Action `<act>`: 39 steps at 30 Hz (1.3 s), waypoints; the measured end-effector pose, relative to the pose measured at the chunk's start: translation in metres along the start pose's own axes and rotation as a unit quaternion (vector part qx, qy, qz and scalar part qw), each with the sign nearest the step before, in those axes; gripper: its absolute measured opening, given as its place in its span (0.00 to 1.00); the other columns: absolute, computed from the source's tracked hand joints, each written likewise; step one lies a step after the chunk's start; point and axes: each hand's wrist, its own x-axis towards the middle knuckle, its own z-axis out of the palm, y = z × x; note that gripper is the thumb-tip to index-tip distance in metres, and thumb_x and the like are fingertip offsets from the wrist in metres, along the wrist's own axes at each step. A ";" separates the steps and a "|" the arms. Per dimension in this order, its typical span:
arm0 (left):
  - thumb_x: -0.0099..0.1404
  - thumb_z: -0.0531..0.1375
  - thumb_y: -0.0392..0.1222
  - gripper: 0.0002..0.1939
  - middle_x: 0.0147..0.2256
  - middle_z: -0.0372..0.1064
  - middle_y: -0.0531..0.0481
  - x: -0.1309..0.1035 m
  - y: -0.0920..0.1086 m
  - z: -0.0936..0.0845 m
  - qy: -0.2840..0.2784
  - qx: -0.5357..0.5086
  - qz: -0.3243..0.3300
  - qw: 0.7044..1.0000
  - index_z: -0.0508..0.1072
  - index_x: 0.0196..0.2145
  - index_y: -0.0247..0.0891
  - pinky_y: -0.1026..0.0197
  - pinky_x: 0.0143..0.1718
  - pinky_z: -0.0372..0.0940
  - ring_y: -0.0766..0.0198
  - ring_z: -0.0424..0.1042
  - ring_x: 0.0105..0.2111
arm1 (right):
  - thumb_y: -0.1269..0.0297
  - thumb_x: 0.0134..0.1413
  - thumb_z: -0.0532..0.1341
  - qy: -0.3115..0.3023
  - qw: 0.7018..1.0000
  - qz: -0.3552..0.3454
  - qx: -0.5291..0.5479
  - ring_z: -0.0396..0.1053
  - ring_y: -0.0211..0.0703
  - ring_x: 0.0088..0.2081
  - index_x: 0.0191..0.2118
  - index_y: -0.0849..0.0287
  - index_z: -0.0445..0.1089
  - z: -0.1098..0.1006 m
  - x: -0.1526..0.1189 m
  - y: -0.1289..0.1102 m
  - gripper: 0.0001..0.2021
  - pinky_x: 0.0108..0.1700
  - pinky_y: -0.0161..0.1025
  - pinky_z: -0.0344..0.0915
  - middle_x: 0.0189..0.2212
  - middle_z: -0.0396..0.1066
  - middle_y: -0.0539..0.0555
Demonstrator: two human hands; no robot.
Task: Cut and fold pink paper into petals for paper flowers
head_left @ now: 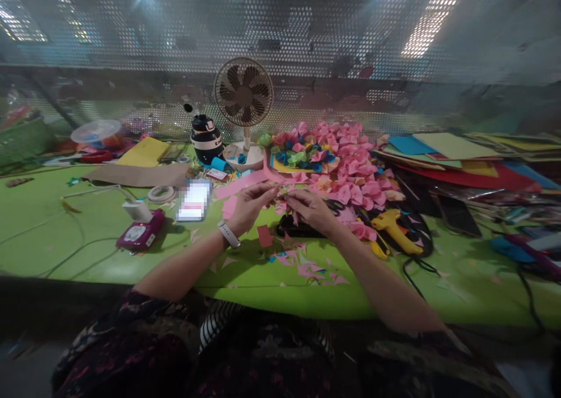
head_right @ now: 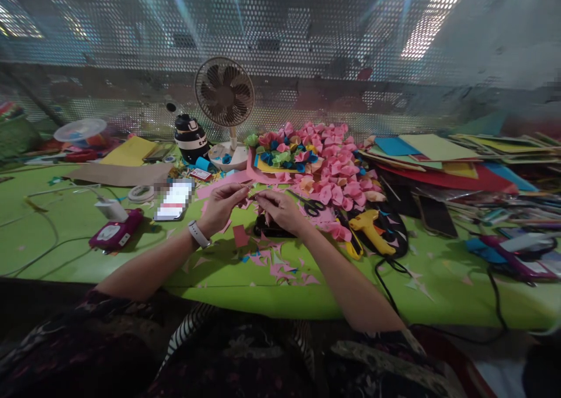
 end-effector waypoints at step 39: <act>0.46 0.75 0.54 0.19 0.22 0.72 0.52 -0.003 0.008 0.004 -0.017 0.005 0.019 1.000 0.79 0.25 0.36 0.66 0.25 0.61 0.71 0.65 0.22 | 0.48 0.56 0.63 0.029 0.999 -0.036 -0.003 0.63 0.33 0.19 0.36 0.57 0.73 0.007 -0.003 -0.005 0.16 0.21 0.34 0.63 0.27 0.72 0.50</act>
